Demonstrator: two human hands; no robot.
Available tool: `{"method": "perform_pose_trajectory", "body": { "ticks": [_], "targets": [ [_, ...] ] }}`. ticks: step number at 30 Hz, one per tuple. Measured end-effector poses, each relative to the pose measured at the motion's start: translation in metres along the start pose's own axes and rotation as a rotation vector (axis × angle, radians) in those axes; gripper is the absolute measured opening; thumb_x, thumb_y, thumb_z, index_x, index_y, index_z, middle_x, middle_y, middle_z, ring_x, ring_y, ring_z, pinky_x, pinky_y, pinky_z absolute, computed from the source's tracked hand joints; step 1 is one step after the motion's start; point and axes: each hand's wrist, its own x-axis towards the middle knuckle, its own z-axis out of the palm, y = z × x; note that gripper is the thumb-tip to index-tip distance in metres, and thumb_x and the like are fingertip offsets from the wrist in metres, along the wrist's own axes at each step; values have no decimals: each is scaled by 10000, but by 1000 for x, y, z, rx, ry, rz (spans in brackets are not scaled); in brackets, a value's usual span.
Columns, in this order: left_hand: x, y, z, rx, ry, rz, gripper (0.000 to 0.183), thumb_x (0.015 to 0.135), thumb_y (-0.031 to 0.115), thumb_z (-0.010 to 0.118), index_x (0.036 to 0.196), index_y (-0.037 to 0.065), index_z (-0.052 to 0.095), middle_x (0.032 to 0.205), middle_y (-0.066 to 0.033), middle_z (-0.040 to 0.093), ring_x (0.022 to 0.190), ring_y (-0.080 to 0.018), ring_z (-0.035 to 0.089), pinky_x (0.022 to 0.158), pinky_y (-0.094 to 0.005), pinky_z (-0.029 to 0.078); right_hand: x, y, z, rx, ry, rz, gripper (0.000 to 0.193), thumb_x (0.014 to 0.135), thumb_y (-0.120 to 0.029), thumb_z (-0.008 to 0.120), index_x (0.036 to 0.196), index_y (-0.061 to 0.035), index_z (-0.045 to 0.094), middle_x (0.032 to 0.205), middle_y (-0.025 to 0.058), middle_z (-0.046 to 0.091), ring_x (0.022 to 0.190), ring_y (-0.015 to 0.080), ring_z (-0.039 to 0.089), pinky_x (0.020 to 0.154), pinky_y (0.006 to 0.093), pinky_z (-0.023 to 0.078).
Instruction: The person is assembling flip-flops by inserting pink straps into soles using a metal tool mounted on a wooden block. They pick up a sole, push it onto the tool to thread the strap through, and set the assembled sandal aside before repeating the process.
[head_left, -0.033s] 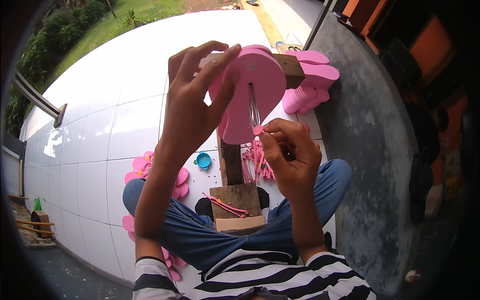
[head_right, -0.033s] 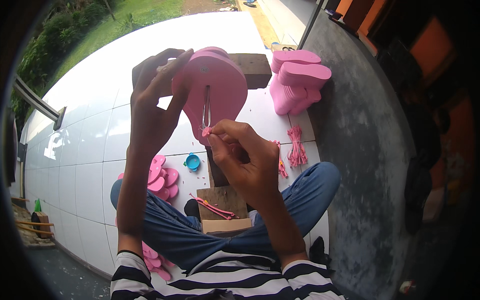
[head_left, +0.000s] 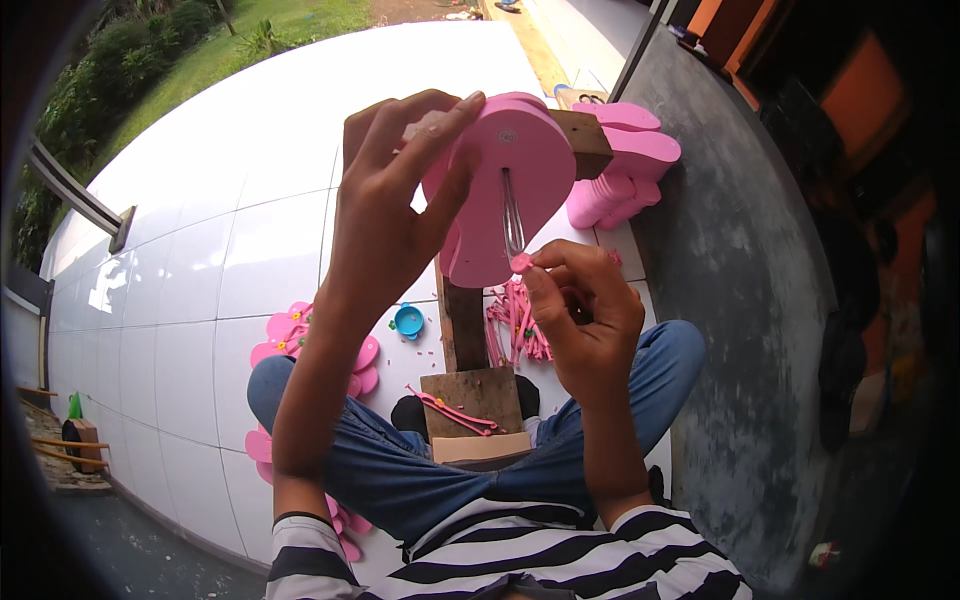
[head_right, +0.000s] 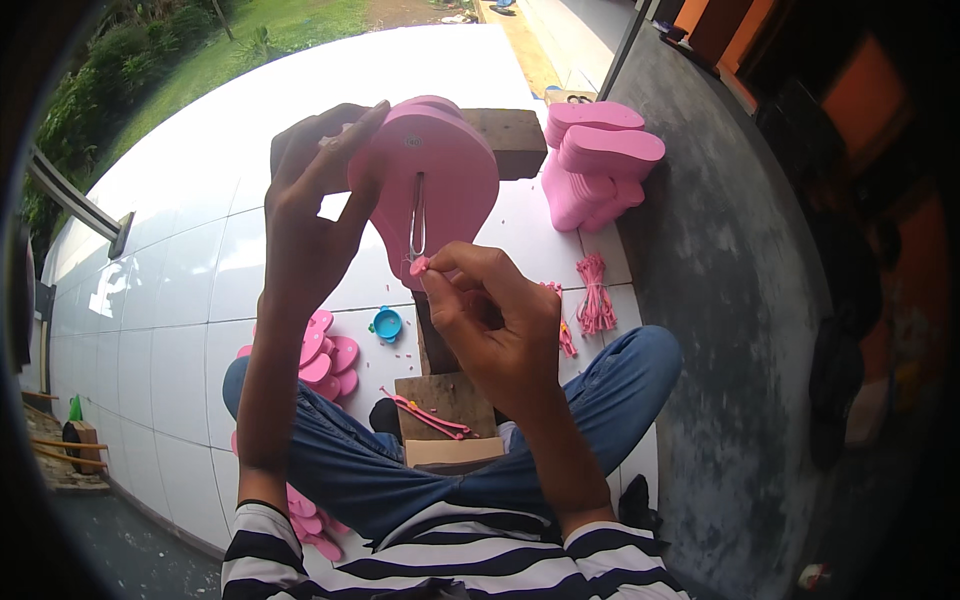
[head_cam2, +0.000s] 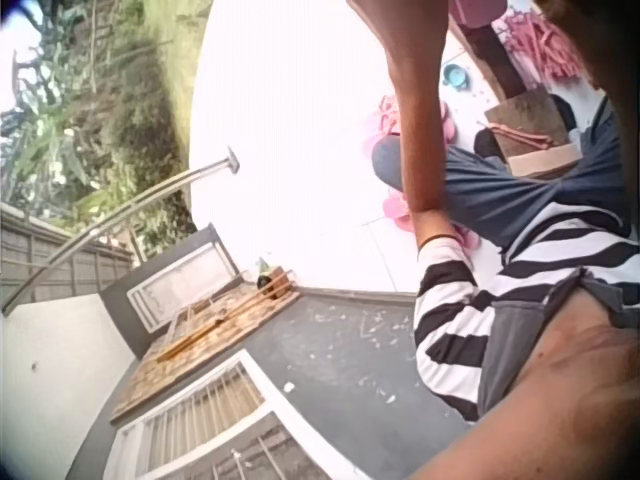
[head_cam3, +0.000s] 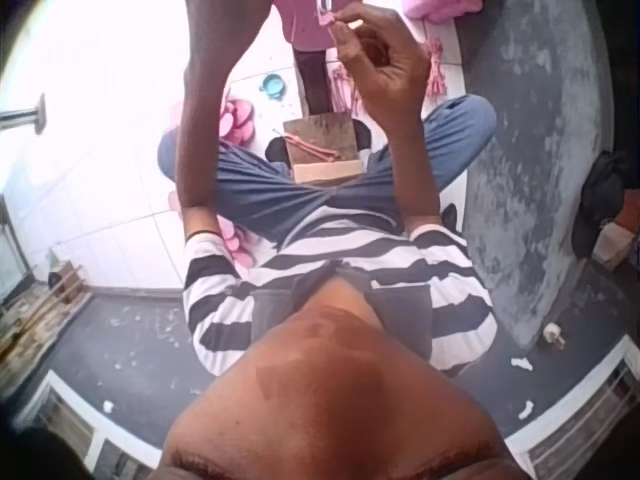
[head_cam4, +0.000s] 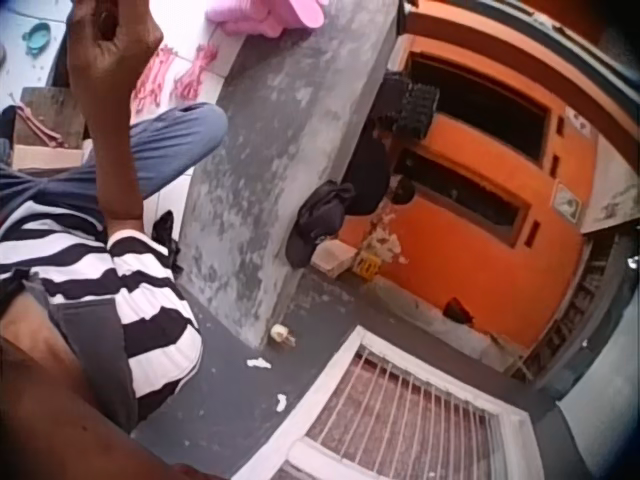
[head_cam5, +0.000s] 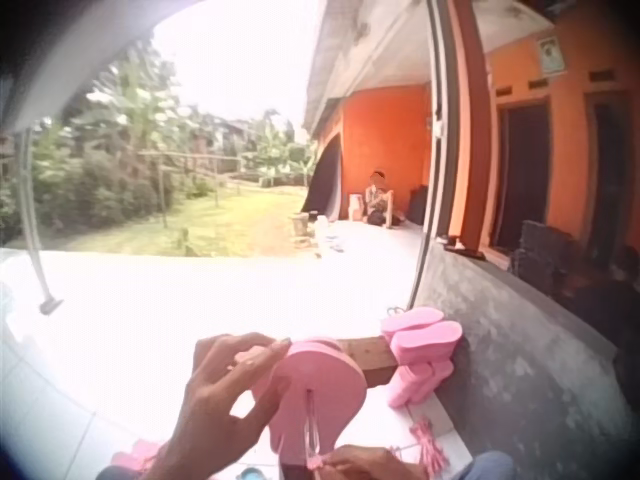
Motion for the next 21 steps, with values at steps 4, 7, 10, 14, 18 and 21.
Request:
{"method": "perform_pose_trajectory", "body": {
  "ticks": [4,7,10,14,18,21],
  "targets": [
    [4,1,-4,70,40,55,375,864,98,736,1234,130,690,1242,-115,598,1046,-229,615,821,-327,577,7,-6,-2,-16,-13,65,139,901,-69,688,1035,-42,664,737,18,652,540,4,464,474,200,323],
    [1,4,-3,58,35,4,379,852,110,752,1225,138,696,1224,-97,601,1014,-212,615,804,-317,571,17,-6,-5,-115,-44,26,147,892,-67,694,1034,-37,669,770,40,668,570,47,531,481,225,370],
    [0,9,-3,95,43,5,377,846,113,761,1217,135,700,1197,-90,608,988,-191,619,790,-312,568,24,-4,-4,-242,-42,-50,150,883,-71,703,1027,-41,676,795,71,670,578,108,579,494,264,418],
    [0,13,-2,32,73,7,336,835,106,771,1162,86,698,1100,-99,651,919,-190,648,754,-322,567,21,-4,-10,-411,-40,-252,137,862,-79,725,993,-60,688,778,81,651,579,187,607,492,319,448],
    [5,18,-3,60,62,79,273,838,98,770,1093,58,680,1052,-106,668,899,-189,660,726,-320,560,28,-9,-20,-479,-111,-373,133,833,2,736,959,-25,706,751,33,651,586,57,537,517,226,411],
    [3,20,2,-15,59,43,253,849,92,762,1080,50,667,1036,-104,673,862,-168,653,723,-317,547,42,-3,-16,-212,-103,-182,126,832,-3,734,953,-29,710,729,19,642,563,69,530,502,207,390]
  ]
}}
